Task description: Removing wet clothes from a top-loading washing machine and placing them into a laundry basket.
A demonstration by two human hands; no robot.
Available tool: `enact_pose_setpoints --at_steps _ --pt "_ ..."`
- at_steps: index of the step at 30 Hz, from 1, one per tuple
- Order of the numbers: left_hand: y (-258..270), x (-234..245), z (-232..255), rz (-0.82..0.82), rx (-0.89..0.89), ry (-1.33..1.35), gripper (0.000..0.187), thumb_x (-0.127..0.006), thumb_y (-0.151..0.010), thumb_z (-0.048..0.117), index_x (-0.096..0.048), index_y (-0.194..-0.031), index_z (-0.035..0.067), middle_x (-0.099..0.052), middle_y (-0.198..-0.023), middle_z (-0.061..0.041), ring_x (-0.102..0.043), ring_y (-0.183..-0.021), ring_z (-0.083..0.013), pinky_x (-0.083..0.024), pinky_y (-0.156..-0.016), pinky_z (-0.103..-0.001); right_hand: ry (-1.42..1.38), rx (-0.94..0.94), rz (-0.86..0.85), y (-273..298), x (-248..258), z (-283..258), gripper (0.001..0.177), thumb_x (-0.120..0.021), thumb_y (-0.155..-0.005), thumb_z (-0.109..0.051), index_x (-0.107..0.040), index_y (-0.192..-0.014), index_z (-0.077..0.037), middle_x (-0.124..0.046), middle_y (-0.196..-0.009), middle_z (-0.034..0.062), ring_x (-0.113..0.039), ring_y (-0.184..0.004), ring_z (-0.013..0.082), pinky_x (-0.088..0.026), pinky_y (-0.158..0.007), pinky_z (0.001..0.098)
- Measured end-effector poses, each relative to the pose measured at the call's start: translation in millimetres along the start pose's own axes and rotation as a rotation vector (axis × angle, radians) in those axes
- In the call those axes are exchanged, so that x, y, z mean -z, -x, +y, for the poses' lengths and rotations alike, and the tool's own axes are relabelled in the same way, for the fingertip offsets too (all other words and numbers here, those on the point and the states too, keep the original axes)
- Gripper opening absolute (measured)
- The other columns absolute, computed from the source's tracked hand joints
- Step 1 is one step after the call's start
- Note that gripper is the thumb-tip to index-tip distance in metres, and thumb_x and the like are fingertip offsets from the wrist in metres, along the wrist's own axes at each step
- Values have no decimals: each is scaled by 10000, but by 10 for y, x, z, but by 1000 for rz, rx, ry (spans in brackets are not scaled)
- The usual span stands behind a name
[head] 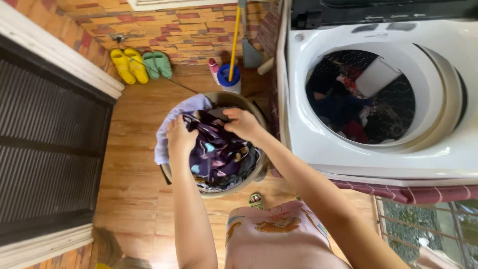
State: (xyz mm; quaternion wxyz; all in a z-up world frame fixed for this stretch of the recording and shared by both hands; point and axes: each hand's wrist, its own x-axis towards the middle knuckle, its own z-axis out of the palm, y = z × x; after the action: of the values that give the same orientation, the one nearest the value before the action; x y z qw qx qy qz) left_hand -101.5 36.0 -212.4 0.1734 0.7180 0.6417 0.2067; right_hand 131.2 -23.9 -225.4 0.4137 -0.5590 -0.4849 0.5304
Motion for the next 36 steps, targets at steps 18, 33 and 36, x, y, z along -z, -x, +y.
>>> enact_pose_setpoints --at_steps 18,33,36 --pt "13 -3839 3967 -467 -546 294 445 -740 -884 177 -619 -1309 115 -562 -1353 -165 -539 -1266 -413 -458 -1100 -475 -98 -240 885 859 4186 1647 274 -617 -909 -53 -734 -1157 -39 -734 -981 53 -670 -798 132 -556 -648 301" --pt "558 -5062 2987 -1068 293 -299 1112 -756 -944 327 69 -1656 102 -126 -1671 -234 -254 -1493 -451 -366 -1142 -592 189 -731 475 704 4028 3820 395 -561 -888 31 -742 -1210 -110 -689 -1295 160 -653 -1164 342 -539 -973 421" --pt "583 -5497 2695 -1057 164 -328 844 -726 -957 302 -230 -1591 49 -331 -1590 -260 -409 -1405 -439 -460 -1059 -568 188 -753 454 677 4038 3582 417 -553 -887 45 -731 -1227 -119 -687 -1293 165 -662 -1151 340 -548 -952 427"
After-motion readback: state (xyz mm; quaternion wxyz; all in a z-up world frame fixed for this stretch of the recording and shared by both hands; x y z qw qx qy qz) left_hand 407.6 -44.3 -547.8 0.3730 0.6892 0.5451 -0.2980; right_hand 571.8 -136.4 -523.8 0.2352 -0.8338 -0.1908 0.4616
